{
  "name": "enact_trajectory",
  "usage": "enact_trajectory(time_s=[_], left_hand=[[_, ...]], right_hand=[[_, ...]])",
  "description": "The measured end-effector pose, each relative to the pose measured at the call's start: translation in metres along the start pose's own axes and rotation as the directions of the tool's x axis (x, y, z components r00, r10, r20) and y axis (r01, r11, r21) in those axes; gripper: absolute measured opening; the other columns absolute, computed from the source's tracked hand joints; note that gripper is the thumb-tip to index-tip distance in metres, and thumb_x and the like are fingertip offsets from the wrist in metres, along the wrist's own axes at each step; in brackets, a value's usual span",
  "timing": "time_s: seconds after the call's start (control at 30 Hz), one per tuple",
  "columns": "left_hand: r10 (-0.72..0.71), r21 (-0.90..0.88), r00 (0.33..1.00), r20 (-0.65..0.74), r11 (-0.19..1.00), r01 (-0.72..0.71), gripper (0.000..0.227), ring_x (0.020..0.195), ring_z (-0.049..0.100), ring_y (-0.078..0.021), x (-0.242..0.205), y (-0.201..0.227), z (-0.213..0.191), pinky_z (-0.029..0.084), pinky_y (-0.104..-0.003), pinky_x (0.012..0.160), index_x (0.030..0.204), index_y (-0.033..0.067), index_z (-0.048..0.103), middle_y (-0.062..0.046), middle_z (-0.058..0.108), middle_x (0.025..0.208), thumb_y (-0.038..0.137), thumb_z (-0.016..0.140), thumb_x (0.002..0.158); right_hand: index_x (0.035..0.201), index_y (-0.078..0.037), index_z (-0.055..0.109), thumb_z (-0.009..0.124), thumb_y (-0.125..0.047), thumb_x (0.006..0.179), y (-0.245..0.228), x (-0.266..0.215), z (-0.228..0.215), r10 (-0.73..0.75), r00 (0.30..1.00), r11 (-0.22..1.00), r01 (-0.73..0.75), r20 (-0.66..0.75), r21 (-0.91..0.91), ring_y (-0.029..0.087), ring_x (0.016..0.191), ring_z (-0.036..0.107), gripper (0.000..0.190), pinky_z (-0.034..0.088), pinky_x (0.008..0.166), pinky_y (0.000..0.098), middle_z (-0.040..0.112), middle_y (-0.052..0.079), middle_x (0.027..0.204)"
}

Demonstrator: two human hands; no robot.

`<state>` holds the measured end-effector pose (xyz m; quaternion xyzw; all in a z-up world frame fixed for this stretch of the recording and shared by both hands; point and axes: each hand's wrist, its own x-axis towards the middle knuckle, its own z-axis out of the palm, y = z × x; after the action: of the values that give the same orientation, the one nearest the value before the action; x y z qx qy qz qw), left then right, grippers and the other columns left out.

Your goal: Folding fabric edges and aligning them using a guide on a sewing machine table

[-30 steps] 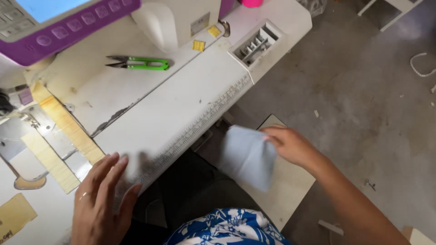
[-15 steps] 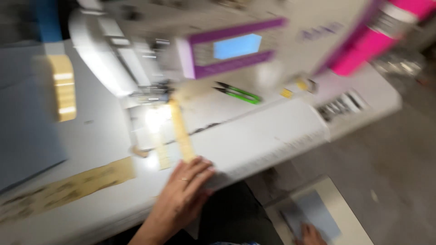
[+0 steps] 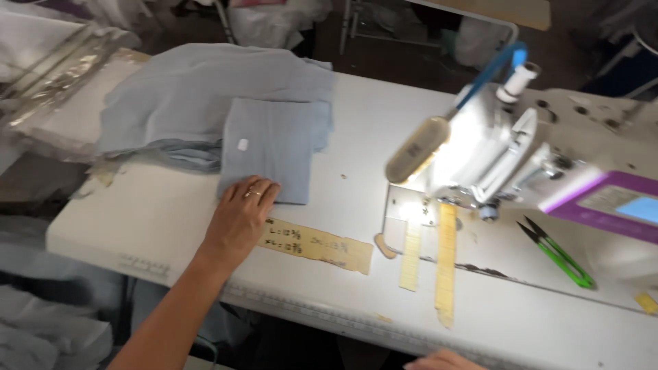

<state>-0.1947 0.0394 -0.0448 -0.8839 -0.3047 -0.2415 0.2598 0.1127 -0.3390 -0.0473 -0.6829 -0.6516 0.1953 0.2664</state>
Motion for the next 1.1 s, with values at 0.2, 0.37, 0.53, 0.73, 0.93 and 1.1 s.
enact_trajectory(time_s=[0.2, 0.37, 0.53, 0.73, 0.93, 1.1], left_hand=[[0.114, -0.061, 0.99, 0.083, 0.992, -0.109, 0.03, 0.119, 0.063, -0.0226, 0.005, -0.019, 0.003, 0.054, -0.036, 0.087, 0.122, 0.0169, 0.062, -0.001, 0.062, 0.115, 0.011, 0.063, 0.093], [0.081, -0.266, 0.994, 0.067, 0.962, -0.061, 0.02, 0.101, 0.068, -0.0212, 0.014, -0.023, 0.012, 0.055, -0.035, 0.074, 0.109, 0.0177, 0.067, 0.001, 0.065, 0.096, 0.008, 0.059, 0.093], [-0.018, -0.484, 0.993, 0.119, 0.872, 0.074, 0.008, 0.087, 0.069, -0.0229, 0.031, -0.034, 0.004, 0.057, -0.036, 0.069, 0.1, 0.0159, 0.069, 0.0, 0.063, 0.085, 0.012, 0.066, 0.094], [-0.104, -0.697, 0.941, 0.323, 0.646, 0.311, 0.008, 0.08, 0.072, -0.0316, 0.054, -0.046, -0.032, 0.057, -0.043, 0.067, 0.089, 0.0157, 0.071, -0.007, 0.07, 0.077, 0.02, 0.069, 0.096], [-0.069, -0.387, 0.998, 0.014, 0.92, 0.069, 0.007, 0.09, 0.071, -0.0225, 0.049, -0.035, -0.004, 0.058, -0.037, 0.076, 0.103, 0.0199, 0.064, 0.0, 0.066, 0.09, 0.027, 0.064, 0.101], [0.047, -0.206, 0.976, -0.212, 0.974, -0.092, 0.01, 0.104, 0.07, -0.0202, 0.027, 0.002, -0.007, 0.057, -0.035, 0.086, 0.111, 0.0181, 0.068, -0.002, 0.069, 0.1, 0.019, 0.06, 0.104]], right_hand=[[0.108, -0.017, 0.078, 0.068, -0.013, 0.09, -0.108, 0.155, 0.002, -0.339, 0.94, 0.941, 0.339, -0.031, -0.01, 0.04, 0.072, 0.073, 0.021, 0.063, 0.058, 0.047, 0.077, 0.014, 0.089], [0.133, -0.008, 0.063, 0.067, -0.014, 0.094, -0.112, 0.275, 0.04, -0.538, 0.832, 0.815, 0.47, -0.139, -0.338, 0.036, 0.104, 0.067, 0.039, 0.054, 0.075, 0.0429, 0.066, 0.014, 0.113], [0.119, -0.01, 0.069, 0.066, -0.017, 0.096, -0.089, 0.324, 0.071, -0.628, 0.769, 0.699, 0.487, -0.122, -0.523, 0.027, 0.106, 0.064, 0.024, 0.048, 0.074, 0.0359, 0.067, 0.008, 0.106], [0.108, -0.013, 0.076, 0.064, -0.017, 0.098, -0.108, 0.33, 0.048, -0.525, 0.845, 0.798, 0.445, -0.106, -0.406, 0.023, 0.094, 0.071, 0.016, 0.051, 0.069, 0.0336, 0.073, 0.004, 0.094], [0.106, -0.013, 0.075, 0.067, -0.007, 0.093, -0.092, 0.337, 0.04, -0.611, 0.745, 0.761, 0.46, -0.267, -0.458, 0.023, 0.084, 0.068, 0.016, 0.05, 0.065, 0.0327, 0.068, 0.002, 0.092], [0.111, -0.014, 0.071, 0.064, -0.008, 0.096, -0.075, 0.28, 0.011, -0.663, 0.719, 0.676, 0.453, -0.211, -0.581, 0.026, 0.084, 0.064, 0.018, 0.048, 0.064, 0.0372, 0.065, 0.005, 0.095]])
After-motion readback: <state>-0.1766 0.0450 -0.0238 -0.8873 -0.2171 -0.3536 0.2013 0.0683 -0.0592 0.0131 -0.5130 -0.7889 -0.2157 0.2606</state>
